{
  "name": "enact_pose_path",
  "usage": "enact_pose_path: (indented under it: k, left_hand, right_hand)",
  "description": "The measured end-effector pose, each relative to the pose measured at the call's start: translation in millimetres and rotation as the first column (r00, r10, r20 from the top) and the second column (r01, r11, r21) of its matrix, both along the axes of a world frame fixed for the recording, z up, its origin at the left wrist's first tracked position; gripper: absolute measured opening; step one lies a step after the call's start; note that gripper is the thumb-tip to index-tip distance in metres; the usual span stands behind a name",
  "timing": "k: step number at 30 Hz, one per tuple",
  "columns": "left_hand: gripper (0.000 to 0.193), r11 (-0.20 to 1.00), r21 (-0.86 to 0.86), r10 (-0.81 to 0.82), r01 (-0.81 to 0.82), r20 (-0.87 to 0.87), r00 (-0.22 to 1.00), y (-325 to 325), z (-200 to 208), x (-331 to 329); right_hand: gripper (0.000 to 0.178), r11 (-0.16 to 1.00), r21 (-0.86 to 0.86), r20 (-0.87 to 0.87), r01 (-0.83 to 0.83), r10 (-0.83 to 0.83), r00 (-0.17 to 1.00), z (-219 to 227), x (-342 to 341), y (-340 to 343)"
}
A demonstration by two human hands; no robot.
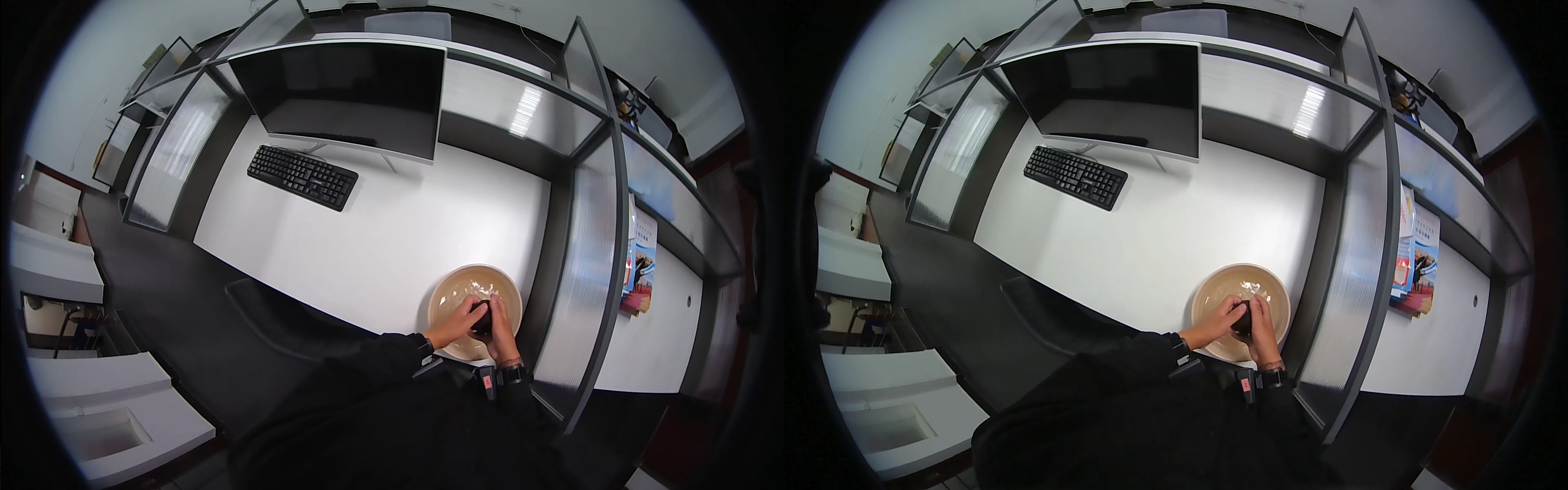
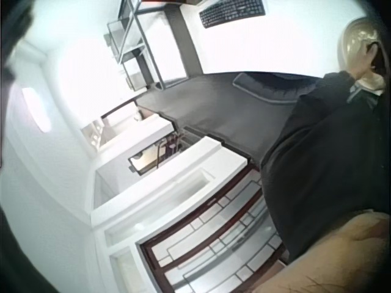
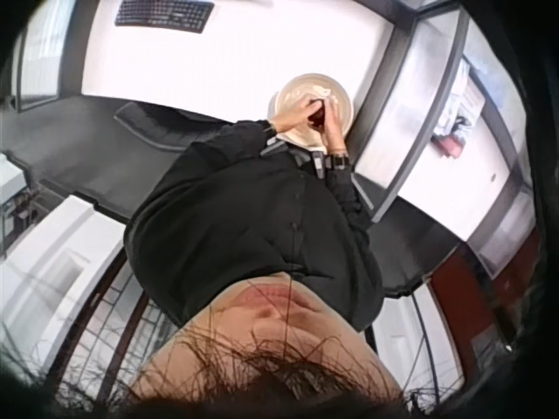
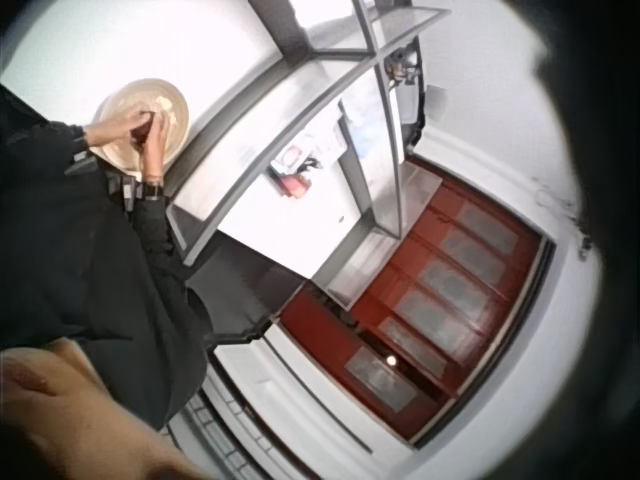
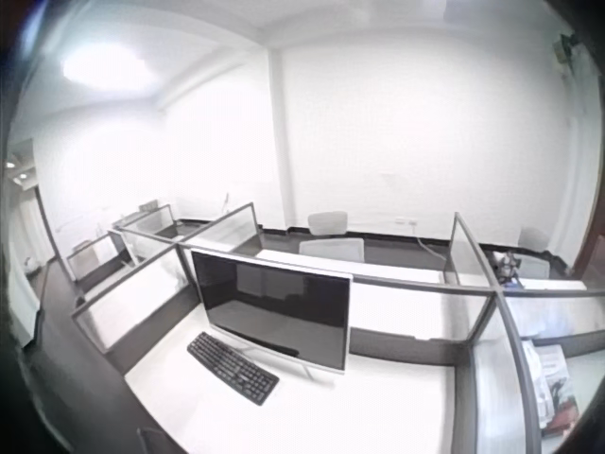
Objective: The person wipes a computer monitor, desk surface, and office chair using a cloth repeatedly dipped in a bowl of water. They clean the monitor screen, the desk around the keyboard, and the chair armrests and seat, then place the bowl on the desk.
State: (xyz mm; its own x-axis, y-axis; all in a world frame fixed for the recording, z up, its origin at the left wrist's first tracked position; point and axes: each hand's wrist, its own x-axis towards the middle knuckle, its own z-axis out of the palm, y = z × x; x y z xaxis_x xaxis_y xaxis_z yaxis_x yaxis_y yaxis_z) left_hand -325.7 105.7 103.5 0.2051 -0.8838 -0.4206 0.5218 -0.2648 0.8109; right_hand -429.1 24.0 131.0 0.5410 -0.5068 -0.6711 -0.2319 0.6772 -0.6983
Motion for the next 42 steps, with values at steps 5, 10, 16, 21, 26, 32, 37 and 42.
enact_pose_path:
  k: [5, 10, 16, 21, 26, 32, 37, 42]
  left_hand:
    - [0.029, 0.996, 0.058, -0.069, 0.063, 0.111, 0.991, 2.5, -15.4, -1.3]
    - [0.048, 0.984, -0.18, 0.01, 0.02, 0.161, 0.987, 2.8, -17.8, -8.7]
    - [0.053, 0.987, -0.083, -0.108, 0.135, 0.273, 0.956, -3.9, -35.5, -9.6]
    - [0.056, 0.944, 0.282, -0.173, 0.172, -0.022, 0.985, 1.3, -30.8, -1.5]
    - [0.069, 0.909, 0.273, -0.131, 0.314, -0.53, 0.838, 2.5, -15.9, 10.2]
    - [0.05, 0.969, 0.233, 0.023, 0.077, -0.402, 0.915, -8.3, -3.9, 0.1]
    - [0.029, 0.968, 0.236, 0.102, -0.084, -0.065, 0.993, -11.4, -10.0, -6.4]
    - [0.026, 0.978, 0.089, 0.133, -0.189, 0.434, 0.891, -9.2, -19.6, -3.7]
  right_hand:
    - [0.038, 0.99, 0.134, 0.072, 0.047, -0.057, 0.996, -3.1, -0.1, 2.0]
    - [0.025, 0.979, 0.181, 0.138, 0.093, -0.119, 0.983, -13.3, -3.7, -6.3]
    - [0.022, 0.987, 0.023, 0.033, 0.157, -0.158, 0.987, -28.4, -4.6, -0.7]
    - [0.026, 0.947, -0.285, 0.073, 0.15, -0.134, 0.988, -28.0, -3.3, -1.0]
    - [0.021, 0.639, -0.76, -0.025, -0.119, 0.154, 0.988, -20.7, -2.7, 4.8]
    - [0.012, 0.498, -0.864, -0.004, -0.069, 0.13, 0.992, -26.8, 0.3, 16.2]
    - [0.019, 0.715, -0.699, -0.034, -0.015, -0.012, 0.999, -31.1, 4.0, 21.8]
    - [0.022, 0.876, -0.47, 0.008, 0.11, -0.121, 0.993, -27.7, 9.9, 25.5]
